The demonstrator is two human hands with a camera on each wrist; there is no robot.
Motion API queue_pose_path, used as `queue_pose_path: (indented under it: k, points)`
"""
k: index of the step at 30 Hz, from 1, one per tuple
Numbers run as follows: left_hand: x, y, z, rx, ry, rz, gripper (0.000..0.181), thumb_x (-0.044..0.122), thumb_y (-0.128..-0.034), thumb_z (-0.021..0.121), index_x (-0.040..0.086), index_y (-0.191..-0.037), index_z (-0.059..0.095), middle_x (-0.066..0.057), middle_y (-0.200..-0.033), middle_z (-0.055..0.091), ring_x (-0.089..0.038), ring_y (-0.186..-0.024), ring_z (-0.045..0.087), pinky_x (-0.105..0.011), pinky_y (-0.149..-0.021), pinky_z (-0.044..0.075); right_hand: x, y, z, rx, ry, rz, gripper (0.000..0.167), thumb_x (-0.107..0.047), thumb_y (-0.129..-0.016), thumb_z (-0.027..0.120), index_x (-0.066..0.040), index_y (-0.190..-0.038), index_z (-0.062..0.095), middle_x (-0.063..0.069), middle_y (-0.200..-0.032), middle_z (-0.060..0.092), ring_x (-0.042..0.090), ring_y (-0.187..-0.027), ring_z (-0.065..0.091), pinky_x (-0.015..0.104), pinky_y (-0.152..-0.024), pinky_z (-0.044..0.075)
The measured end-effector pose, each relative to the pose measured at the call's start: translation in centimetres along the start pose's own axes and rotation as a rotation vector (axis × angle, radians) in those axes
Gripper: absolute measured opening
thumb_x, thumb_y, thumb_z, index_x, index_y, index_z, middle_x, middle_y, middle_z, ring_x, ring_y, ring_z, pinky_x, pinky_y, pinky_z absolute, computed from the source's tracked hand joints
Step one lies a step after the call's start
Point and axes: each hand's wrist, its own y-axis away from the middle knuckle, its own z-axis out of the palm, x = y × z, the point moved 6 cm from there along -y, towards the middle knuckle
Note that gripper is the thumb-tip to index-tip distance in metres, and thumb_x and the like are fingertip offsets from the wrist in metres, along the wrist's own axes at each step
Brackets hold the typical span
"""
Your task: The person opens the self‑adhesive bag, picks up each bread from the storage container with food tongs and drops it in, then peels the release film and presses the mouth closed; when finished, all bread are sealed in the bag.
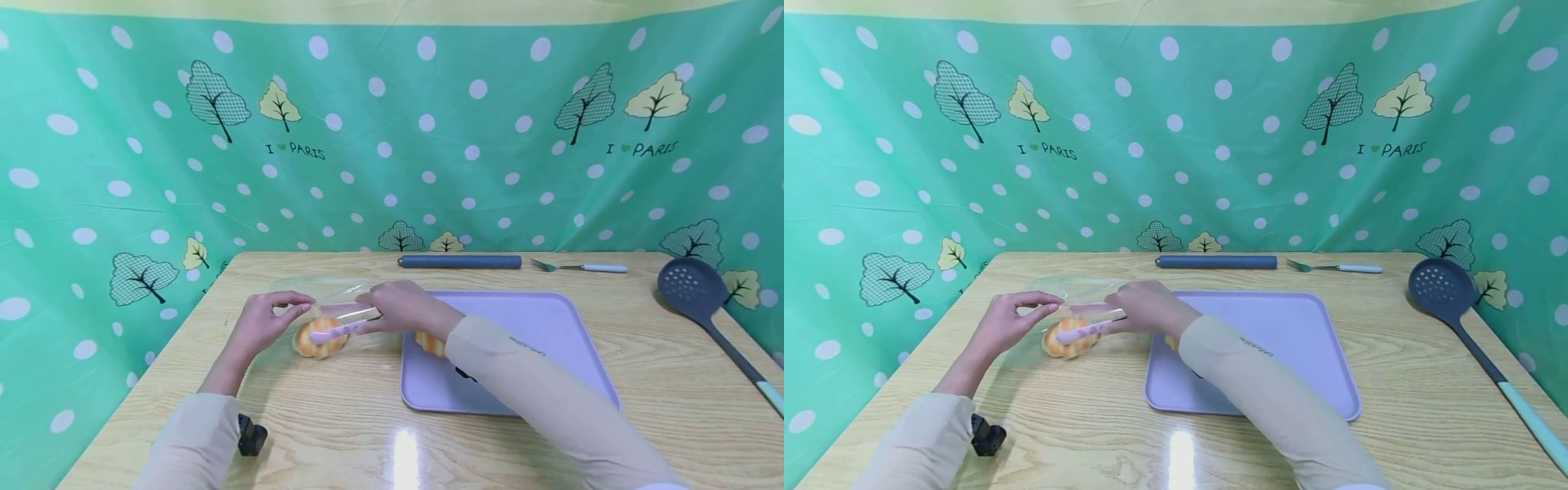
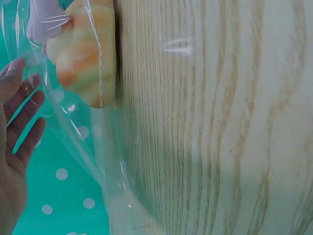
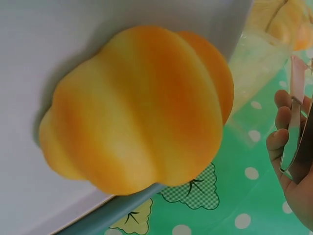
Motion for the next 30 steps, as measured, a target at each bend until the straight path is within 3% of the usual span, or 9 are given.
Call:
queue_pose_path:
  k: [6, 13, 18, 23, 26, 30]
  points:
    - [0.0, 0.1, 0.0, -0.006, 0.002, -0.007, 0.011, 0.012, -0.0941, 0.074, 0.009, -0.103, 0.08, -0.008, -0.102, 0.078, -0.033, -0.102, 0.072, -0.055, -0.089, 0.056, 0.7, 1.3, -0.9, 0.053, 0.027, -0.006, 0.063, -0.055, -0.094, 0.067, -0.015, -0.143, 0.06, 0.004, -0.1, 0.069, 0.013, -0.075, 0.058, 0.034, -0.074, 0.055]
    - [0.0, 0.1, 0.0, -0.01, 0.008, -0.008, 0.012, 0.013, -0.0948, 0.074, 0.009, -0.104, 0.08, -0.007, -0.103, 0.078, -0.034, -0.104, 0.071, -0.056, -0.09, 0.055, 1.3, 3.5, -2.6, 0.149, 0.102, -0.074, 0.058, -0.05, -0.094, 0.07, -0.011, -0.137, 0.064, 0.007, -0.097, 0.07, 0.014, -0.069, 0.057, 0.033, -0.066, 0.055]
    - [-0.1, 0.1, 0.1, -0.01, 0.008, -0.015, 0.013, 0.015, -0.095, 0.074, 0.009, -0.105, 0.08, -0.006, -0.103, 0.078, -0.034, -0.105, 0.071, -0.056, -0.092, 0.054, 1.9, 5.1, -3.5, 0.149, 0.141, -0.071, 0.059, -0.051, -0.095, 0.068, -0.011, -0.138, 0.064, 0.012, -0.11, 0.072, 0.017, -0.071, 0.063, 0.034, -0.067, 0.058]
    - [-0.1, 0.1, 0.2, -0.013, 0.005, -0.014, 0.013, 0.015, -0.095, 0.074, 0.009, -0.105, 0.08, -0.007, -0.104, 0.078, -0.035, -0.106, 0.07, -0.057, -0.093, 0.053, 2.7, 6.8, -4.5, 0.157, 0.171, -0.049, 0.06, -0.052, -0.096, 0.066, -0.011, -0.139, 0.063, 0.019, -0.126, 0.068, 0.027, -0.089, 0.072, 0.041, -0.077, 0.061]
    - [-0.1, 0.0, 0.2, -0.01, 0.001, -0.011, 0.013, 0.014, -0.0948, 0.074, 0.009, -0.105, 0.08, -0.008, -0.104, 0.077, -0.035, -0.106, 0.07, -0.057, -0.093, 0.053, 3.0, 7.7, -5.1, 0.173, 0.175, -0.045, 0.061, -0.054, -0.095, 0.066, -0.012, -0.139, 0.063, 0.018, -0.124, 0.069, 0.025, -0.085, 0.071, 0.039, -0.075, 0.06]
    - [-0.2, 0.0, 0.3, -0.01, 0.0, -0.018, 0.013, 0.014, -0.0952, 0.074, 0.009, -0.105, 0.08, -0.008, -0.104, 0.077, -0.035, -0.107, 0.07, -0.057, -0.093, 0.053, 3.3, 8.9, -5.7, 0.194, 0.185, -0.052, 0.062, -0.055, -0.094, 0.067, -0.011, -0.138, 0.064, 0.011, -0.108, 0.072, 0.017, -0.073, 0.064, 0.032, -0.065, 0.057]
